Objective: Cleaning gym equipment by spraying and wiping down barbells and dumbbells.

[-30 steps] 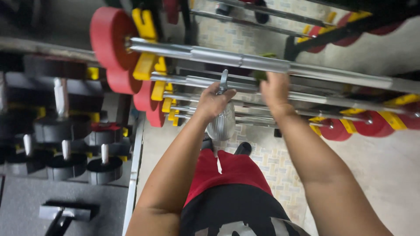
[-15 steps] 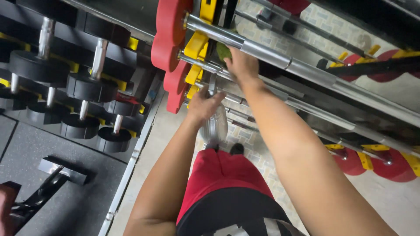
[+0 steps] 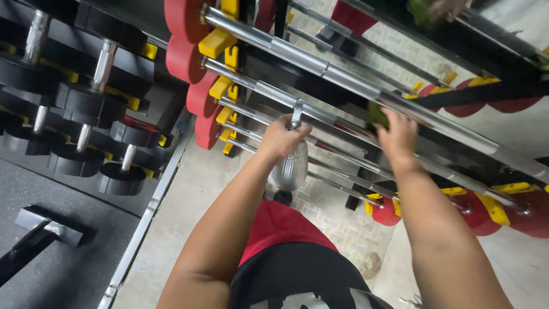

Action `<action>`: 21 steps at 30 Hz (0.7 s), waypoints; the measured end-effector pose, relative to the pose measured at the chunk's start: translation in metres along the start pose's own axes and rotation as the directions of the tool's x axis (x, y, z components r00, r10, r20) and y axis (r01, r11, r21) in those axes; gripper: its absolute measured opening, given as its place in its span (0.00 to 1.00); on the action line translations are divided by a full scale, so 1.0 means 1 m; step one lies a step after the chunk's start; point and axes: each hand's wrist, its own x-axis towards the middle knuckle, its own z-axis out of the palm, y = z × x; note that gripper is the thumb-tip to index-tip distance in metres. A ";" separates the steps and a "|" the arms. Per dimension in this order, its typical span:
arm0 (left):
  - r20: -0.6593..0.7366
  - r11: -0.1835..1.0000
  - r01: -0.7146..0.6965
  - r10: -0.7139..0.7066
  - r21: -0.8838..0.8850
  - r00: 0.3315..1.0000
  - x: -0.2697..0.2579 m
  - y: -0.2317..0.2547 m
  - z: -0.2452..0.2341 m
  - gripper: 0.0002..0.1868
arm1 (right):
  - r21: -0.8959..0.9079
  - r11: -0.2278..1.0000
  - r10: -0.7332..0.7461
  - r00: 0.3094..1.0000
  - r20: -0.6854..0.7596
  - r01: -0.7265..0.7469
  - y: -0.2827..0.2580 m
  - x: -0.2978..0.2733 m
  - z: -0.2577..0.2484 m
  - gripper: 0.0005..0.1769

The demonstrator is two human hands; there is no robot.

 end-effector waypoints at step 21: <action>-0.153 0.995 0.104 -0.102 0.009 0.983 -0.026 -0.032 -0.062 0.35 | 0.872 0.413 0.175 0.963 0.206 -0.261 -0.183 0.014 -0.008 0.28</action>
